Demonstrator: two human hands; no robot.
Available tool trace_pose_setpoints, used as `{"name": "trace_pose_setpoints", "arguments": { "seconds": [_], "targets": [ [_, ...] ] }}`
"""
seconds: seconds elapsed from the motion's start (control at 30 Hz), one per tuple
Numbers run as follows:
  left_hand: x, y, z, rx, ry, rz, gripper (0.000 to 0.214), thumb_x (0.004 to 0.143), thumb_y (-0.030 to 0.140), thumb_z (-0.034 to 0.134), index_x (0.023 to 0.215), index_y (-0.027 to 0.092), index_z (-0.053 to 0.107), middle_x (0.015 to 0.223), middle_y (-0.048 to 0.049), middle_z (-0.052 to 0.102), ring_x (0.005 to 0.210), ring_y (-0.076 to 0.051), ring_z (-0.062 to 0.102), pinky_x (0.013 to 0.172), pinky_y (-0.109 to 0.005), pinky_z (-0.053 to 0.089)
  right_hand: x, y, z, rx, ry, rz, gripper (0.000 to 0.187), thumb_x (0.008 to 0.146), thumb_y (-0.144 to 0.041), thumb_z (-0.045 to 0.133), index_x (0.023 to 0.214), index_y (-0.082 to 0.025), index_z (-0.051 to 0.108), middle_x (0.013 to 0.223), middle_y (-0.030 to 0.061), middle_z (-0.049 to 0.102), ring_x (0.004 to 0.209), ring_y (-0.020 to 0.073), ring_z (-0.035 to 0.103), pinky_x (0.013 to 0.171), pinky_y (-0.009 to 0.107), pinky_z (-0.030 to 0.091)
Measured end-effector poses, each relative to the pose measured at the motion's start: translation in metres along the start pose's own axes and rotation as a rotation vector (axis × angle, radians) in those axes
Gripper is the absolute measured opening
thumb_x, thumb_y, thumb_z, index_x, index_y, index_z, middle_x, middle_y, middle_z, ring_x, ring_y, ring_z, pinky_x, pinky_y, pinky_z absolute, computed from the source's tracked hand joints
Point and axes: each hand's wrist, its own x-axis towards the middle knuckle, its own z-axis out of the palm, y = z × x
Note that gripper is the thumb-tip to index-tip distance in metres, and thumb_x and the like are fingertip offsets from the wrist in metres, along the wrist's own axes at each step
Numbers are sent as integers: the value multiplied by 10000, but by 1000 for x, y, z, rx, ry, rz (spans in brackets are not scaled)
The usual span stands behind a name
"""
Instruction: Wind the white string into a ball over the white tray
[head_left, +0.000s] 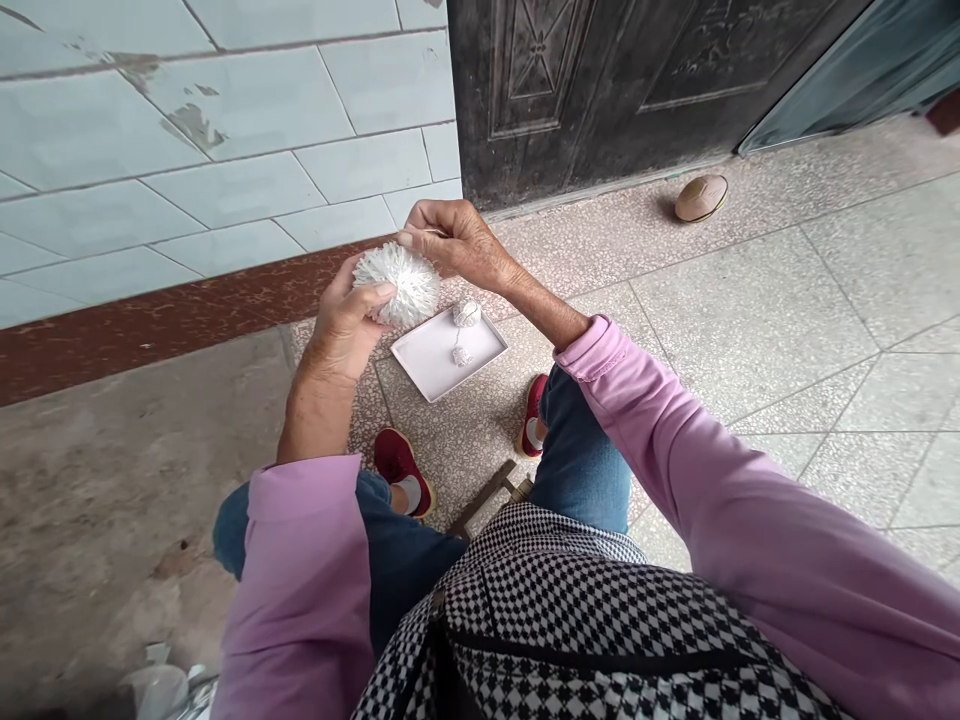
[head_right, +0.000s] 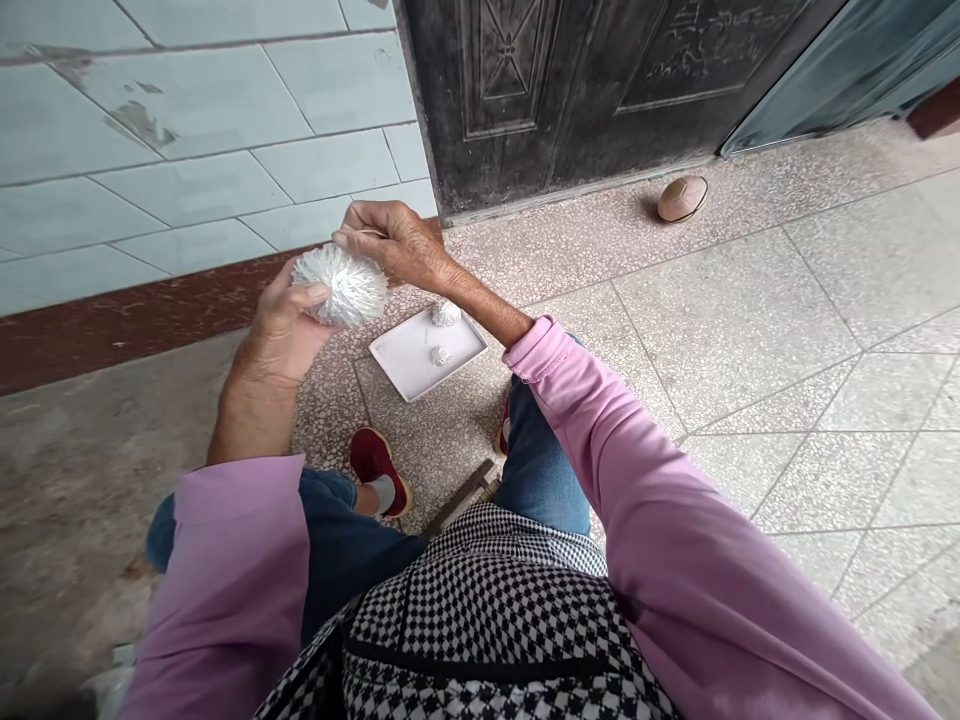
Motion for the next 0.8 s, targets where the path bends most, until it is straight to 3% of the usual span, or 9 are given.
{"name": "trace_pose_setpoints", "arguments": {
  "seconds": [0.07, 0.2, 0.33, 0.43, 0.6, 0.8],
  "targets": [
    [-2, 2, -1, -18, -55, 9, 719, 568, 425, 1059, 1231, 246, 848, 1293, -171, 798, 1348, -501, 810, 1118, -721, 784, 3, 1, 0, 25, 7, 26, 684, 1374, -628, 670, 832, -239, 520, 680, -87, 422, 768, 57, 531, 681, 200, 439],
    [-4, 2, -5, -43, -204, -27, 696, 611, 478, 1038, 1234, 261, 817, 1231, -185, 825, 1414, -540, 820, 1126, -676, 778, 4, 1, -1, 63, 10, 36, 636, 1328, -561, 843, 873, -241, 535, 699, -103, 462, 781, 78, 487, 692, 200, 483],
    [-5, 0, -10, -15, -280, -78, 695, 651, 519, 1011, 1264, 259, 809, 1215, -200, 837, 1457, -562, 816, 1129, -676, 775, 0, 1, -1, 75, 10, 29, 538, 1342, -375, 772, 878, -246, 532, 780, -62, 571, 779, 78, 522, 707, 219, 487],
    [-4, 0, -13, 13, -266, -66, 781, 645, 507, 1020, 1353, 237, 830, 1264, -216, 833, 1441, -566, 829, 1107, -662, 783, -2, 2, 0, 92, 9, 4, 500, 1352, -333, 747, 916, -242, 521, 831, -51, 611, 770, 75, 500, 691, 223, 453],
    [-2, 0, -15, -15, -237, -45, 794, 613, 493, 1050, 1336, 229, 855, 1270, -214, 844, 1440, -564, 831, 1130, -655, 791, -2, 8, 3, 23, 14, 52, 610, 1288, -642, 826, 911, -277, 515, 827, -32, 525, 828, 148, 535, 686, 263, 497],
    [-6, 6, -4, -133, -112, 28, 805, 624, 579, 1077, 1319, 264, 820, 1327, -237, 874, 1577, -580, 757, 1130, -676, 802, 6, 26, 15, 16, 34, 100, 658, 1252, -738, 855, 943, -282, 496, 802, -29, 459, 867, 197, 552, 715, 296, 492]
  ]
}}
